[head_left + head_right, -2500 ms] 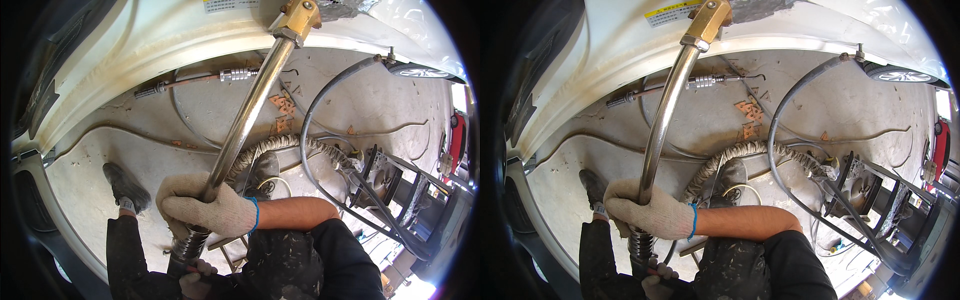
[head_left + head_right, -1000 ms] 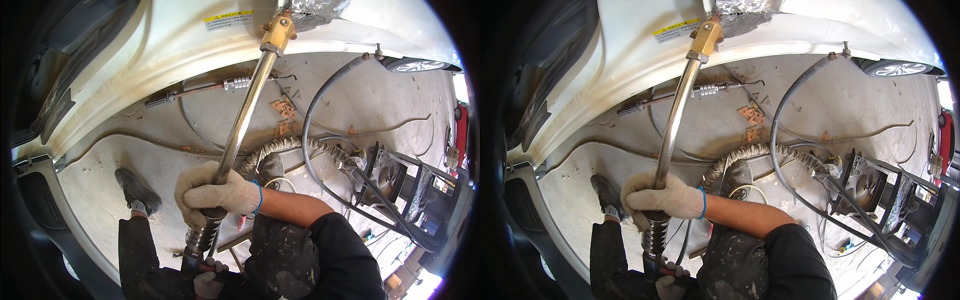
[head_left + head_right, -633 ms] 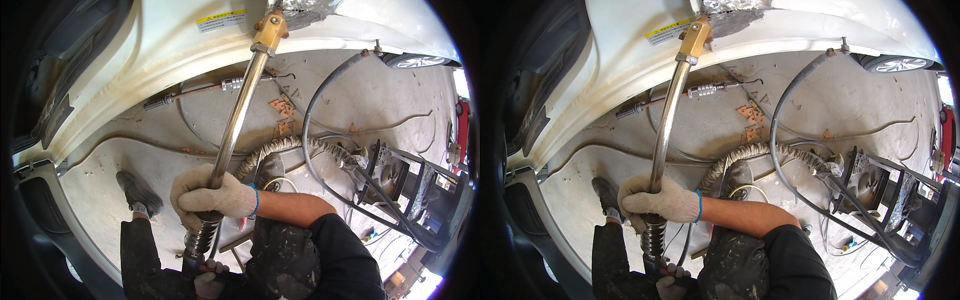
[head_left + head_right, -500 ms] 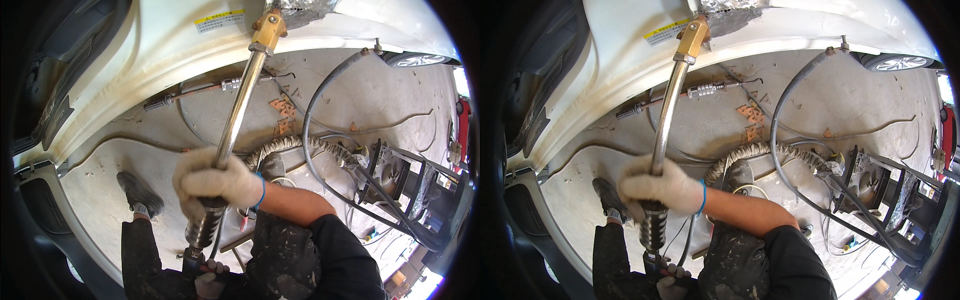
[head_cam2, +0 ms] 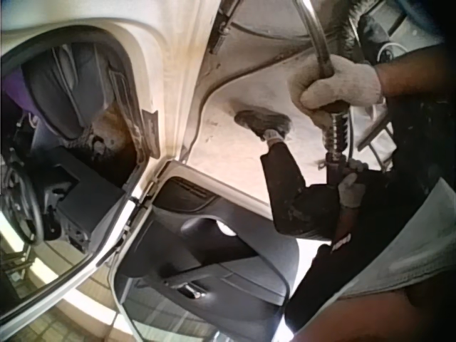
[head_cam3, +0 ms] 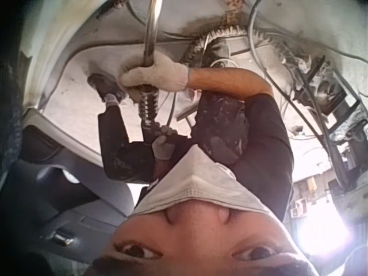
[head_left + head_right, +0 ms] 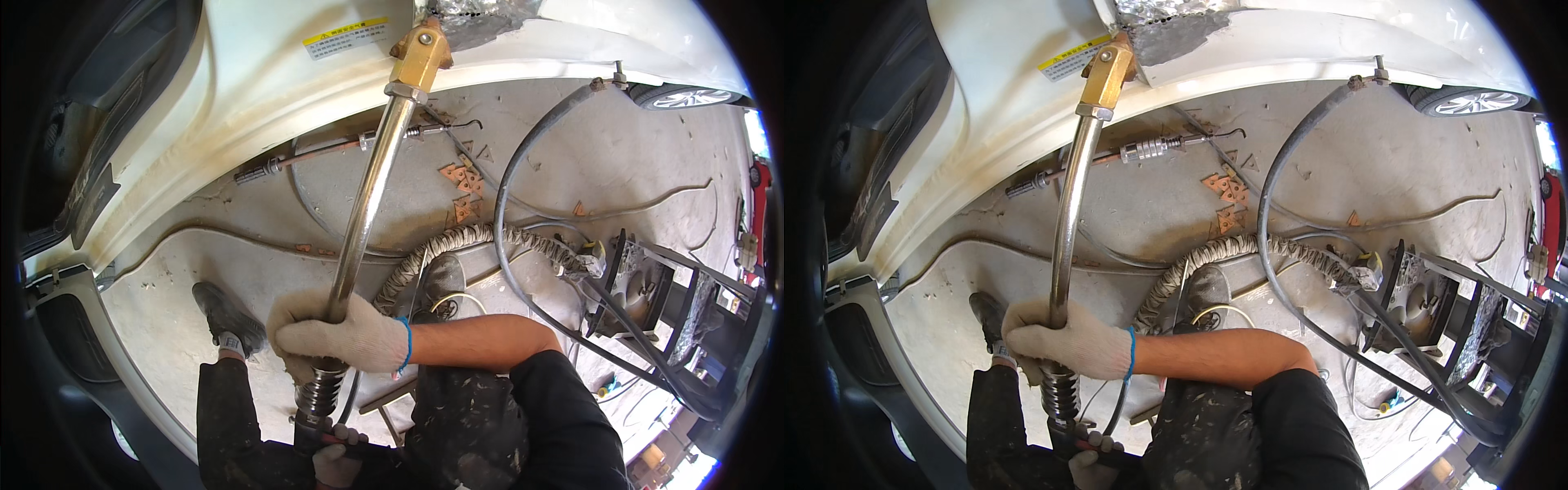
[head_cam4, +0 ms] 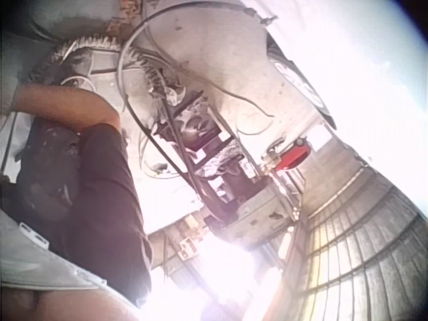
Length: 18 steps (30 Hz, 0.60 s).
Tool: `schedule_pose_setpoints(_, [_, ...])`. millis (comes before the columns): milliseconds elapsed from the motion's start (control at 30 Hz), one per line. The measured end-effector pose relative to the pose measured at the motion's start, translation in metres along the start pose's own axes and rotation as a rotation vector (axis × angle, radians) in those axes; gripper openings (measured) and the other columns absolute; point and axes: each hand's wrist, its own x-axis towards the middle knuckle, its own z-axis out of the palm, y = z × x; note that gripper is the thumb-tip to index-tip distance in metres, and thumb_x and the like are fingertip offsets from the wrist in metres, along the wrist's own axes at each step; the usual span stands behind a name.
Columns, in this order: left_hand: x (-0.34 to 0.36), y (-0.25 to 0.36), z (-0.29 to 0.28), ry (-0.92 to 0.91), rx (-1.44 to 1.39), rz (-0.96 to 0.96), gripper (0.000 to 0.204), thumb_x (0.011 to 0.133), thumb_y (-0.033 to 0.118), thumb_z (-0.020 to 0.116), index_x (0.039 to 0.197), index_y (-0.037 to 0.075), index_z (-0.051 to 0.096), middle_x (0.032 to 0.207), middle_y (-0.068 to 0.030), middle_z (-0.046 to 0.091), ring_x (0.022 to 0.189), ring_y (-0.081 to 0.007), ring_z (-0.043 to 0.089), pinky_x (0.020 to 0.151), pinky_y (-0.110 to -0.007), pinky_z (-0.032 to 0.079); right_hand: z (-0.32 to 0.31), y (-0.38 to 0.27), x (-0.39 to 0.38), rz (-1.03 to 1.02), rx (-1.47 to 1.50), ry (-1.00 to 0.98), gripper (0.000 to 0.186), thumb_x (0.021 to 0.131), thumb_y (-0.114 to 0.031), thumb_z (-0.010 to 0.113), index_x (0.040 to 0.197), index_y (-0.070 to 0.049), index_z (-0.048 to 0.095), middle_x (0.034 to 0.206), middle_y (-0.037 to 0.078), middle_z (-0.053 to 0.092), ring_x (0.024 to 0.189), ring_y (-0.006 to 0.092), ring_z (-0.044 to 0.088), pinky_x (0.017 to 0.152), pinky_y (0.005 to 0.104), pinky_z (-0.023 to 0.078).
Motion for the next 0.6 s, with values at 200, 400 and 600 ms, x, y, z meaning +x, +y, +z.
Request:
schedule_pose_setpoints(200, [-0.004, 0.003, 0.004, -0.001, 0.006, -0.005, 0.055, 0.072, 0.003, 0.061, 0.125, 0.016, 0.054, 0.094, -0.0019, 0.053, 0.087, -0.0202, 0.049, 0.09, -0.044, 0.043, -0.005, -0.031, 0.004, -0.07, 0.025, 0.038, 0.016, 0.094, -0.017, 0.056, 0.09, -0.002, 0.059, 0.073, 0.003, 0.06, 0.061, 0.0095, 0.059, 0.054, 0.0235, 0.045])
schedule_pose_setpoints(400, [-0.004, 0.006, 0.008, -0.004, 0.016, 0.005, 0.055, 0.072, 0.003, 0.062, 0.125, 0.016, 0.054, 0.095, -0.0021, 0.054, 0.087, -0.0204, 0.049, 0.09, -0.044, 0.043, -0.001, 0.008, 0.01, -0.008, -0.022, -0.023, 0.015, 0.096, -0.017, 0.054, 0.09, -0.003, 0.057, 0.069, 0.002, 0.059, 0.058, 0.0075, 0.055, 0.05, 0.0236, 0.041])
schedule_pose_setpoints(600, [-0.002, 0.01, 0.01, -0.001, 0.026, 0.004, 0.056, 0.072, 0.003, 0.062, 0.125, 0.016, 0.054, 0.095, -0.0023, 0.054, 0.087, -0.0205, 0.05, 0.09, -0.044, 0.043, -0.008, -0.012, 0.009, -0.049, -0.014, 0.035, 0.017, 0.095, -0.017, 0.054, 0.088, -0.003, 0.059, 0.066, 0.004, 0.061, 0.058, 0.0088, 0.057, 0.052, 0.0228, 0.044])
